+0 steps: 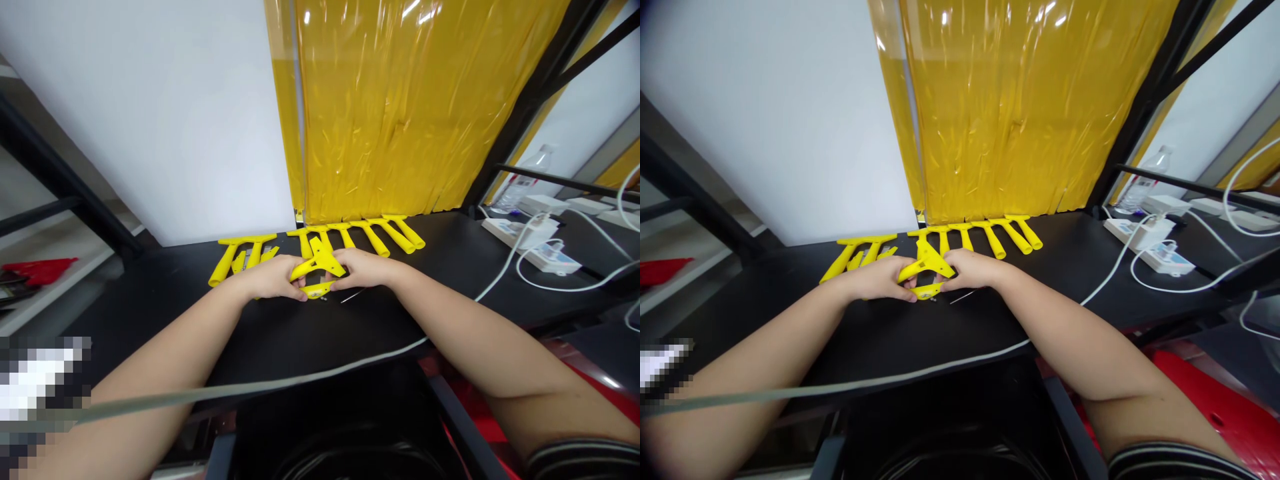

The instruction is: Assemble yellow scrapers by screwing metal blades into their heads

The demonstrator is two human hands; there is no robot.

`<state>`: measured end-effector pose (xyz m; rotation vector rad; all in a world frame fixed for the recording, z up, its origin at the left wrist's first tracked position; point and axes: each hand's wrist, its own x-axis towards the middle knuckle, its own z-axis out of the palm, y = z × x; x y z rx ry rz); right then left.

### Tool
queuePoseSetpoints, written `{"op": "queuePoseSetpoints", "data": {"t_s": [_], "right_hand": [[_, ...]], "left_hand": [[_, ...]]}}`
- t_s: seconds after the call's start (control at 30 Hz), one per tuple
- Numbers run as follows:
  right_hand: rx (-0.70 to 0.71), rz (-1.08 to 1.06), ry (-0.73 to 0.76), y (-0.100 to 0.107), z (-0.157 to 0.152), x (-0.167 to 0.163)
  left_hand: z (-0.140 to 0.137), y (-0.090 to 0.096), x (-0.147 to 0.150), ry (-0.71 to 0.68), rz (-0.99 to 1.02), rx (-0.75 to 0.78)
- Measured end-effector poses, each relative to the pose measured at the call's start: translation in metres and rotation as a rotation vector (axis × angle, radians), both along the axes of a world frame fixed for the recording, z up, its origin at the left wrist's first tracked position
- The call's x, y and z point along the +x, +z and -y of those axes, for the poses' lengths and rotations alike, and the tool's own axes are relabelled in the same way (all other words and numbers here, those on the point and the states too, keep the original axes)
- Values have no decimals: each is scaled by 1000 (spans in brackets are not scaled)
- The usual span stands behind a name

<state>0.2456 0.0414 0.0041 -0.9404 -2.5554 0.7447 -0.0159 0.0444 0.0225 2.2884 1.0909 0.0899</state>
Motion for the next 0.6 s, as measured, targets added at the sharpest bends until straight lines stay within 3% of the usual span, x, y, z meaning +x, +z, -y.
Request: {"op": "queuePoseSetpoints", "data": {"t_s": [0.2, 0.6], "right_hand": [[-10, 44, -88, 0, 3, -4], [90, -122, -83, -9, -3, -6]], "left_hand": [[-1, -1, 0, 18, 18, 69], [-3, 0, -2, 18, 90, 129]]}}
